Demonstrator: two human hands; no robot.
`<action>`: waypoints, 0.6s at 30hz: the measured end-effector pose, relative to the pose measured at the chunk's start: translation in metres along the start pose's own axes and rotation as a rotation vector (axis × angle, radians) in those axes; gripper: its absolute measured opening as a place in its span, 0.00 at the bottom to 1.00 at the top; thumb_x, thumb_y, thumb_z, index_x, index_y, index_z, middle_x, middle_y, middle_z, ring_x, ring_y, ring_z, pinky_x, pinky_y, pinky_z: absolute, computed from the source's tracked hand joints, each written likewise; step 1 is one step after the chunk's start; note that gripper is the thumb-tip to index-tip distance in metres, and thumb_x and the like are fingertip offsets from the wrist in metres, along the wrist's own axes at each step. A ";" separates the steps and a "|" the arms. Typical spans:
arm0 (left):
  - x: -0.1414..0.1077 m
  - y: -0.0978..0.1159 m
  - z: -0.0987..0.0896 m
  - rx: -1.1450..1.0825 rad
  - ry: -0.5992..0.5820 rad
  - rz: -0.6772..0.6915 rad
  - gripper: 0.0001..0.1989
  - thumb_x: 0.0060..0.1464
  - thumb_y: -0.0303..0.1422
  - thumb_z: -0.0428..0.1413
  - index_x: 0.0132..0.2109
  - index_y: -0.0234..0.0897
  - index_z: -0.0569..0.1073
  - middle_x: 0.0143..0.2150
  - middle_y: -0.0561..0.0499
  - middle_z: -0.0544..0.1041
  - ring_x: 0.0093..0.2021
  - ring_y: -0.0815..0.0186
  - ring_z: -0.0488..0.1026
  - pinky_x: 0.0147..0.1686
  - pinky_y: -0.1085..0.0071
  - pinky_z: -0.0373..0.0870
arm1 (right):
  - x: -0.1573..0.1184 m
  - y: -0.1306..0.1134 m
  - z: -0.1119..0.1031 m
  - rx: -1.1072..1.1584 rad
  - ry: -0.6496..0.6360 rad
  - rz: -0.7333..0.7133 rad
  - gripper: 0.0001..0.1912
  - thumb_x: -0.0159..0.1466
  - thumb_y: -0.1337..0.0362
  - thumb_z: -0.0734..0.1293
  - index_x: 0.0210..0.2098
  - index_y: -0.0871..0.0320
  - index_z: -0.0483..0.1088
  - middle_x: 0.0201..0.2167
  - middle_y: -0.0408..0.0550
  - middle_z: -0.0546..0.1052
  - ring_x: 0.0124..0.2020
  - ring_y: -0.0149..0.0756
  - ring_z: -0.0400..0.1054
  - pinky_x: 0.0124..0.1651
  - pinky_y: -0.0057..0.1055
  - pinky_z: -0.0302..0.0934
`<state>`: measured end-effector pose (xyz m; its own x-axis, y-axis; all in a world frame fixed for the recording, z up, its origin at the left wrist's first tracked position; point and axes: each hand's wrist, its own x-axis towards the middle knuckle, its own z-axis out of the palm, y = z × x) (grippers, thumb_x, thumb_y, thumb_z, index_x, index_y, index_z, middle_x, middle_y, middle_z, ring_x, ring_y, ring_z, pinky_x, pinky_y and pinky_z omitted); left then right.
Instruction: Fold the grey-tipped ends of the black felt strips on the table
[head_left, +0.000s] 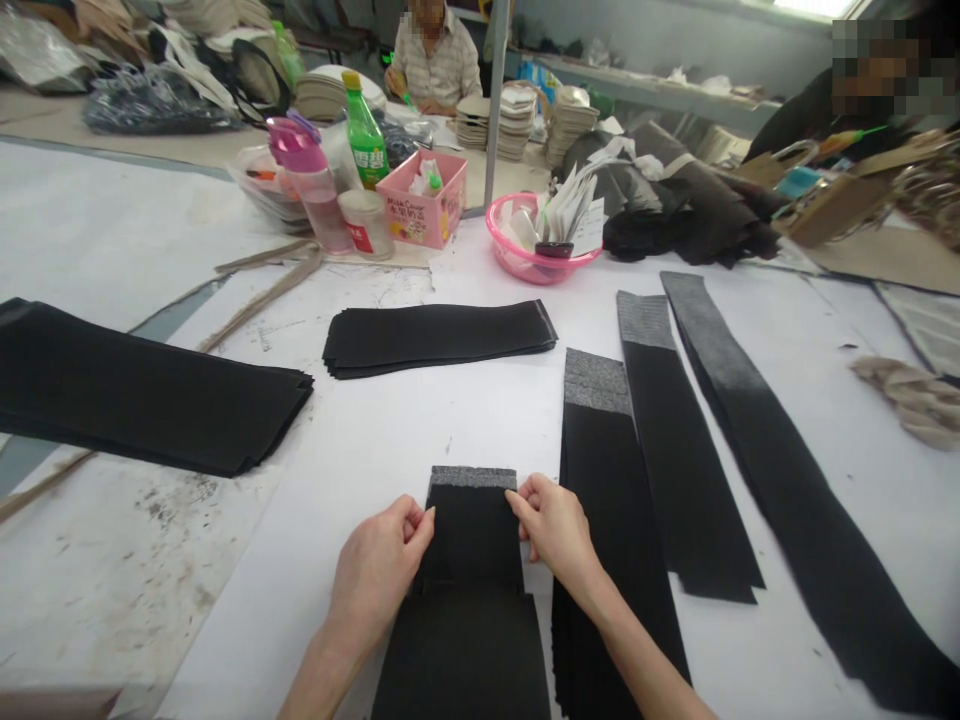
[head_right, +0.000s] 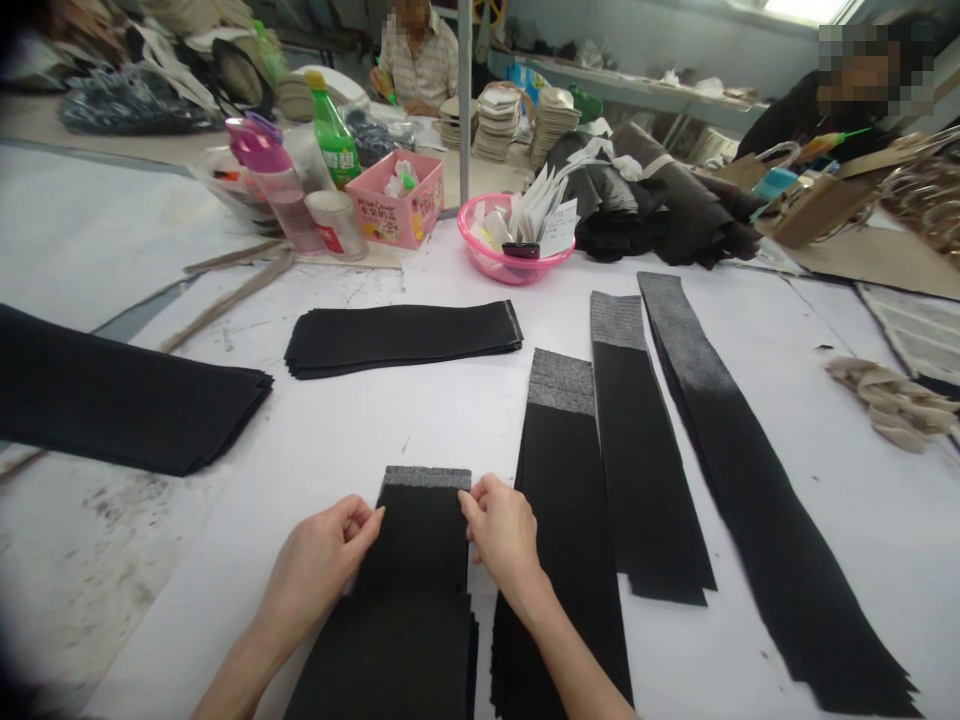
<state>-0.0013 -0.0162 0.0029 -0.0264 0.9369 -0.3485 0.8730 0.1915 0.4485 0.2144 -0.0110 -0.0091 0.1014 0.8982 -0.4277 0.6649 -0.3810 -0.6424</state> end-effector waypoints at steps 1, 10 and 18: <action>0.000 0.000 0.000 0.000 -0.001 0.007 0.17 0.59 0.43 0.45 0.26 0.40 0.64 0.18 0.58 0.66 0.21 0.69 0.63 0.25 0.73 0.48 | 0.000 0.000 0.000 0.000 0.003 -0.002 0.12 0.67 0.59 0.60 0.28 0.55 0.64 0.15 0.32 0.73 0.11 0.24 0.64 0.21 0.20 0.55; -0.004 0.001 0.004 0.112 0.052 0.022 0.13 0.61 0.41 0.46 0.30 0.41 0.65 0.19 0.58 0.67 0.20 0.68 0.64 0.24 0.72 0.49 | -0.001 0.001 0.001 -0.010 0.005 -0.011 0.12 0.67 0.58 0.60 0.29 0.55 0.64 0.16 0.32 0.73 0.11 0.24 0.64 0.23 0.20 0.55; -0.004 0.004 0.021 0.325 0.309 0.598 0.19 0.60 0.24 0.46 0.56 0.39 0.67 0.57 0.45 0.70 0.56 0.57 0.65 0.53 0.61 0.60 | -0.002 -0.004 -0.002 -0.041 0.014 -0.013 0.11 0.66 0.60 0.61 0.28 0.55 0.64 0.15 0.31 0.72 0.12 0.24 0.65 0.24 0.21 0.54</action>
<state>0.0127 -0.0255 -0.0104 0.4045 0.9026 0.1471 0.8798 -0.4279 0.2069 0.2135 -0.0108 -0.0044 0.1024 0.9061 -0.4105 0.6960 -0.3601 -0.6212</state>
